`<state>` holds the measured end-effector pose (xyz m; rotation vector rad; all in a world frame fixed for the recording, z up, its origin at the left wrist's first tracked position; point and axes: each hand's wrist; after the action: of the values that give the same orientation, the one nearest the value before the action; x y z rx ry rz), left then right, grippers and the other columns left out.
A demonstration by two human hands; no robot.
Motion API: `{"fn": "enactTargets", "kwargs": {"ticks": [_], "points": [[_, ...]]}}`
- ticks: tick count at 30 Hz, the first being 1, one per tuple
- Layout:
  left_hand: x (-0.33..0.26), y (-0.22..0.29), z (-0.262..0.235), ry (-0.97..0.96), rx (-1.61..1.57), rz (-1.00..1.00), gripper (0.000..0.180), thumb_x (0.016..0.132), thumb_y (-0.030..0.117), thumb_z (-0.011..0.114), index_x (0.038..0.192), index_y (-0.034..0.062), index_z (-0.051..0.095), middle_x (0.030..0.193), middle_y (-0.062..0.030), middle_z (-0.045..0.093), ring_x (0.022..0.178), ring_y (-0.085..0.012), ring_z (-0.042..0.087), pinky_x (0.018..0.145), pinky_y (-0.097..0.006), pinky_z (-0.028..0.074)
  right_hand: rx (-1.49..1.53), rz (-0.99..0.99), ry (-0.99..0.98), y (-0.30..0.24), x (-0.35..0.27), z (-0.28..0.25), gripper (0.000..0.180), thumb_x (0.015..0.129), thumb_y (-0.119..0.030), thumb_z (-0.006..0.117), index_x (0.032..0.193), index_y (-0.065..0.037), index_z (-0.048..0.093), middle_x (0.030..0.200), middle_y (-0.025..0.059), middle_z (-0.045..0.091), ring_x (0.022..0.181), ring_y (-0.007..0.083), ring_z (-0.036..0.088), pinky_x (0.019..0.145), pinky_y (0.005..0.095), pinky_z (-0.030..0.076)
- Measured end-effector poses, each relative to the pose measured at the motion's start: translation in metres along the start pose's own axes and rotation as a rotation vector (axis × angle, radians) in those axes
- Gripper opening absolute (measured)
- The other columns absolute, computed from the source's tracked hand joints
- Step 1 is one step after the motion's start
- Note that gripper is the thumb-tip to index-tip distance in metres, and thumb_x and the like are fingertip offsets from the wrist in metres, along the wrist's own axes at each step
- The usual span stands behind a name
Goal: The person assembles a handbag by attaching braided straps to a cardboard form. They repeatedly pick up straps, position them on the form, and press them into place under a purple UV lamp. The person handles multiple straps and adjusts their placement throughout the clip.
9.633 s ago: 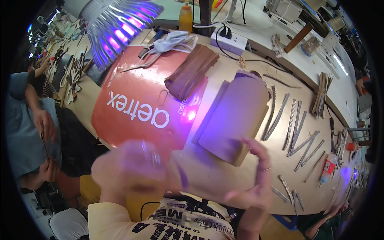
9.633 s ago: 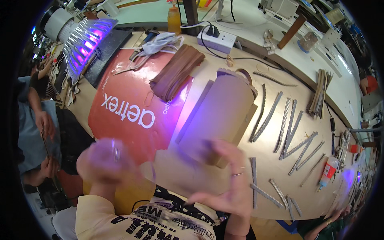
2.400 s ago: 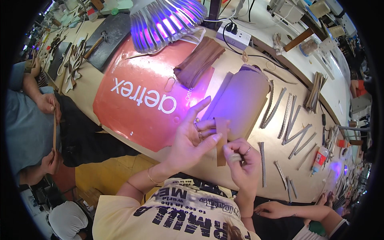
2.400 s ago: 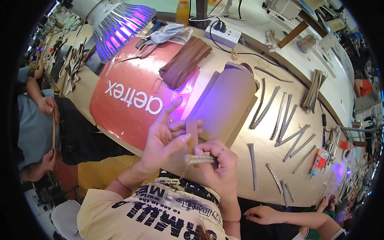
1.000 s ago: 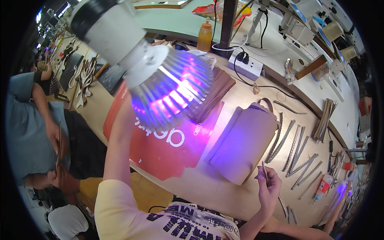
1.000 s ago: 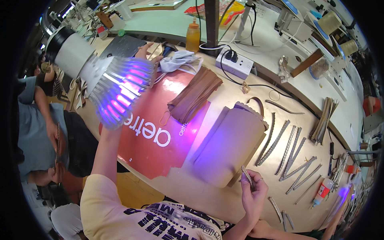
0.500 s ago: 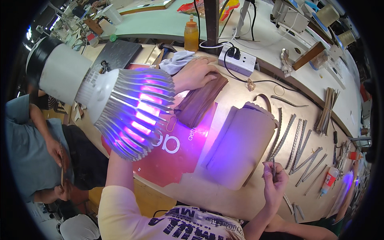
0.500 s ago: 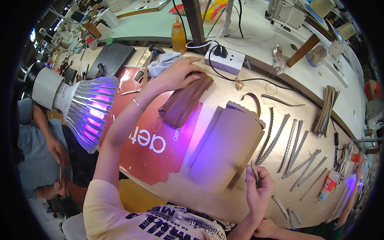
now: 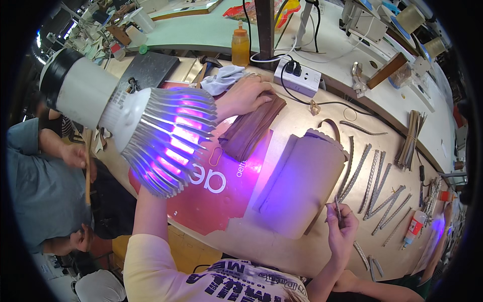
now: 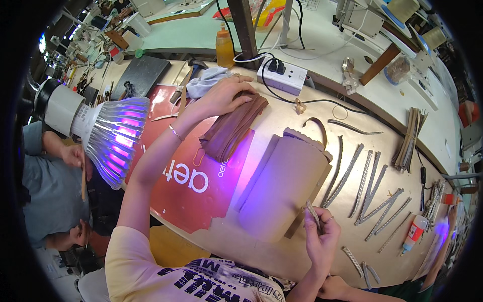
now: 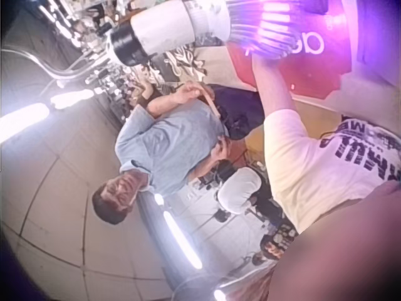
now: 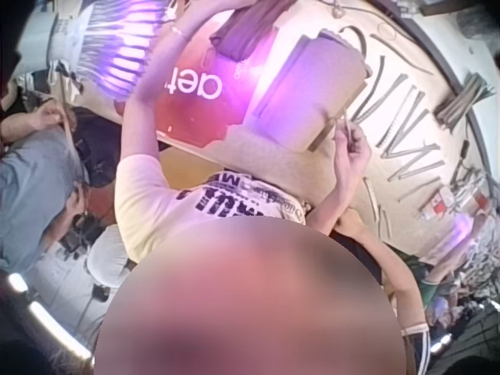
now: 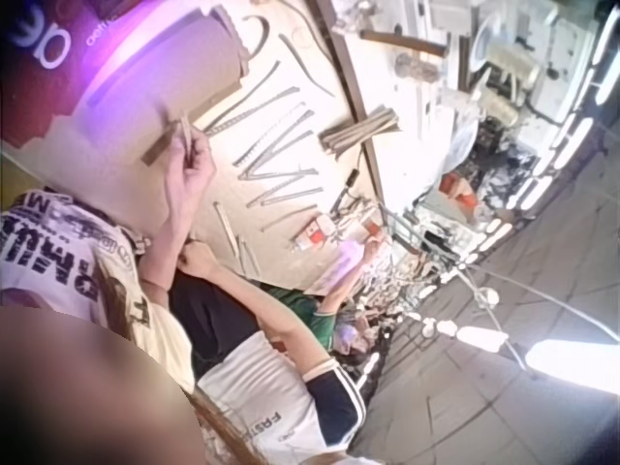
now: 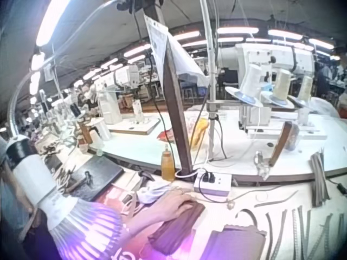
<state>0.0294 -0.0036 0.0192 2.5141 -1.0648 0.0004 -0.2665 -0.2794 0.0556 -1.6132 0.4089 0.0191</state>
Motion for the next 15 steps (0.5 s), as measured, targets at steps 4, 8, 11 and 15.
{"fn": "enactTargets", "kwargs": {"ticks": [4, 8, 11, 15], "points": [[0.005, -0.006, 0.002, -0.04, -0.052, 0.003, 0.021, 0.085, 0.015, 0.066, 0.103, 0.0041, 0.061, 0.105, -0.0138, 0.063, 0.104, -0.0319, 0.057, 0.089, -0.042, 0.044, -0.002, 0.015, -0.002, -0.001, -0.002, 0.0, 0.012, 0.094, -0.01, 0.065, 0.098, 0.001, 0.065, 0.074, -0.005, 0.056, 0.065, 0.0007, 0.046, 0.057, 0.0162, 0.033], [0.01, -0.01, 0.004, -0.035, -0.065, 0.034, 0.02, 0.083, 0.014, 0.068, 0.098, 0.0044, 0.058, 0.097, -0.0123, 0.061, 0.097, -0.0313, 0.057, 0.084, -0.041, 0.045, -0.042, 0.001, 0.017, -0.002, -0.002, -0.001, 0.012, 0.094, -0.01, 0.065, 0.098, 0.001, 0.065, 0.074, -0.0048, 0.056, 0.066, 0.001, 0.047, 0.057, 0.0163, 0.034], [0.017, -0.011, 0.003, -0.063, -0.098, 0.032, 0.02, 0.081, 0.013, 0.07, 0.095, 0.0045, 0.058, 0.096, -0.0121, 0.061, 0.096, -0.0312, 0.057, 0.084, -0.041, 0.045, -0.045, -0.003, 0.042, -0.006, -0.002, -0.002, 0.012, 0.094, -0.011, 0.064, 0.098, 0.001, 0.065, 0.074, -0.0045, 0.056, 0.066, 0.0012, 0.047, 0.057, 0.0166, 0.034], [0.018, -0.008, 0.003, -0.074, -0.088, -0.002, 0.019, 0.078, 0.012, 0.072, 0.089, 0.0045, 0.058, 0.097, -0.012, 0.061, 0.098, -0.0313, 0.056, 0.084, -0.041, 0.044, -0.095, -0.022, 0.048, -0.024, 0.006, -0.006, 0.01, 0.094, -0.008, 0.063, 0.097, 0.001, 0.064, 0.073, -0.004, 0.057, 0.065, 0.0022, 0.047, 0.057, 0.0174, 0.035]]}}
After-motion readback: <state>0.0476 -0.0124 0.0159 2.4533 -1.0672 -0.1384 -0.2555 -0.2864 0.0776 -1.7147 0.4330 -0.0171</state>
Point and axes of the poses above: each hand's wrist, its own x-axis towards the middle knuckle, its own z-axis out of the palm, y = z × x
